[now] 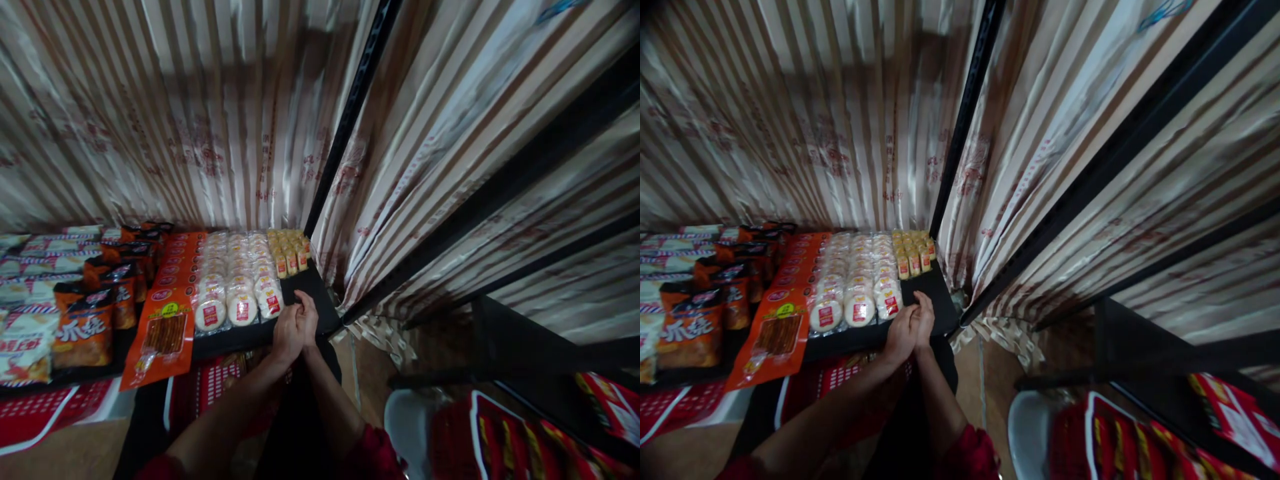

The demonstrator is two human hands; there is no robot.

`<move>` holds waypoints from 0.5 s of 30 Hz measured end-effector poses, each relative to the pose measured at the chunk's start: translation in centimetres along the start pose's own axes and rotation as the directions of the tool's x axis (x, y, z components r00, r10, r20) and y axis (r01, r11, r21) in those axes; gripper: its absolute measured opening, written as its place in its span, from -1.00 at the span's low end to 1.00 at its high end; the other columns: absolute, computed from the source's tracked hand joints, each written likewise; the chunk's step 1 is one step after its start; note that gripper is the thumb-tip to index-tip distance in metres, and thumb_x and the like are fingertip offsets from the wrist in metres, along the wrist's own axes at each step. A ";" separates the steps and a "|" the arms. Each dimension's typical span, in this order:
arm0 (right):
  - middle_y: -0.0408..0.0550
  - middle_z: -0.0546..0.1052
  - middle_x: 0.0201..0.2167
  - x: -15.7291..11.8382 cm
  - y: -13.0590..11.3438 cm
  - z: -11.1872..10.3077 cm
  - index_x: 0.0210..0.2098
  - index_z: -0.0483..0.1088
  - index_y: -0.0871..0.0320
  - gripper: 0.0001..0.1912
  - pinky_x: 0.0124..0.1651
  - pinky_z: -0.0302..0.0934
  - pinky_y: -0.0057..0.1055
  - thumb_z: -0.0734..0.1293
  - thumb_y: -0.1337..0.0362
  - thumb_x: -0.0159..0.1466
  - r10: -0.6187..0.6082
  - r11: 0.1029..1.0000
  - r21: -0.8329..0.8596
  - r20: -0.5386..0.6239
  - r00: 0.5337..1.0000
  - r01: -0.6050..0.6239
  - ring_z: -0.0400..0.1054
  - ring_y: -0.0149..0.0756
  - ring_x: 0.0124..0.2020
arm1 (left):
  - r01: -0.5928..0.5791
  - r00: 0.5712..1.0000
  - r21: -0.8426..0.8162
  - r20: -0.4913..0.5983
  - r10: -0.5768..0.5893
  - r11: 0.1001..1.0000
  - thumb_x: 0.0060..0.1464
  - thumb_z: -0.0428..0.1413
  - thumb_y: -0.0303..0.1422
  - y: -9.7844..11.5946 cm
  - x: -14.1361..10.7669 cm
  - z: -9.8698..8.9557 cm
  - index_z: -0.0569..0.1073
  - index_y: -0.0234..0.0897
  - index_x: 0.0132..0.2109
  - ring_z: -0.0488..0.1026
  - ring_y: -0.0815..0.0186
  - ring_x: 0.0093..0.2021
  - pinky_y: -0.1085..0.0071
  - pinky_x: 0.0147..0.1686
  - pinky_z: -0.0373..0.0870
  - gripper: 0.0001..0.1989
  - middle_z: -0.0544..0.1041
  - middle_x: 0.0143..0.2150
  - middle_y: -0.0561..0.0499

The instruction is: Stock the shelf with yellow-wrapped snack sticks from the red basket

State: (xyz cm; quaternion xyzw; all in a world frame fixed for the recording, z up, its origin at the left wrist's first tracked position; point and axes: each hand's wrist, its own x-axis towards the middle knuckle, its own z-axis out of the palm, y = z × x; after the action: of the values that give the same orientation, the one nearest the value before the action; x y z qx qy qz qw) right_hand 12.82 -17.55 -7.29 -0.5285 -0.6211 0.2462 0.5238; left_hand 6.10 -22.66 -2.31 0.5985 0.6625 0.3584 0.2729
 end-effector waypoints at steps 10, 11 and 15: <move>0.00 0.50 -0.25 -7.4 -3.4 -0.2 -0.26 0.46 0.17 -0.71 -0.09 0.29 -0.33 0.15 0.36 0.13 0.019 0.994 0.106 0.121 0.992 -0.032 0.39 -0.23 -0.18 | -0.221 0.974 -0.037 -0.067 0.218 0.975 0.14 -0.21 -0.42 -3.6 -6.9 -1.9 0.38 -0.36 -0.09 0.36 0.21 -0.08 0.32 -0.01 0.29 -0.68 0.44 -0.13 -0.19; -0.01 0.51 -0.26 -8.1 -3.4 -0.2 -0.28 0.46 0.16 -0.72 -0.09 0.29 -0.33 0.14 0.36 0.14 0.020 0.995 0.098 0.132 0.991 -0.033 0.39 -0.25 -0.19 | -0.236 0.970 -0.030 -0.066 0.234 0.971 0.15 -0.21 -0.42 -4.1 -7.5 -2.0 0.38 -0.36 -0.08 0.36 0.21 -0.08 0.30 -0.01 0.30 -0.68 0.43 -0.13 -0.19; -0.08 0.52 -0.35 -10.6 -2.8 0.3 -0.33 0.46 0.12 -0.74 -0.12 0.28 -0.38 0.15 0.38 0.14 -0.009 0.997 0.074 0.182 0.983 -0.005 0.40 -0.30 -0.26 | -0.255 0.966 0.012 -0.043 0.255 0.967 0.12 -0.18 -0.41 -6.1 -9.5 -1.9 0.37 -0.36 -0.07 0.37 0.17 -0.08 0.20 -0.03 0.34 -0.69 0.42 -0.11 -0.20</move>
State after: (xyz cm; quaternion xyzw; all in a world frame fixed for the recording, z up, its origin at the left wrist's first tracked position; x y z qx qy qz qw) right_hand 10.31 -28.03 -9.07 -0.4832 -0.6574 0.3160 0.4843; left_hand 2.21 -32.48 -6.75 0.6716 0.5868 0.4016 0.2081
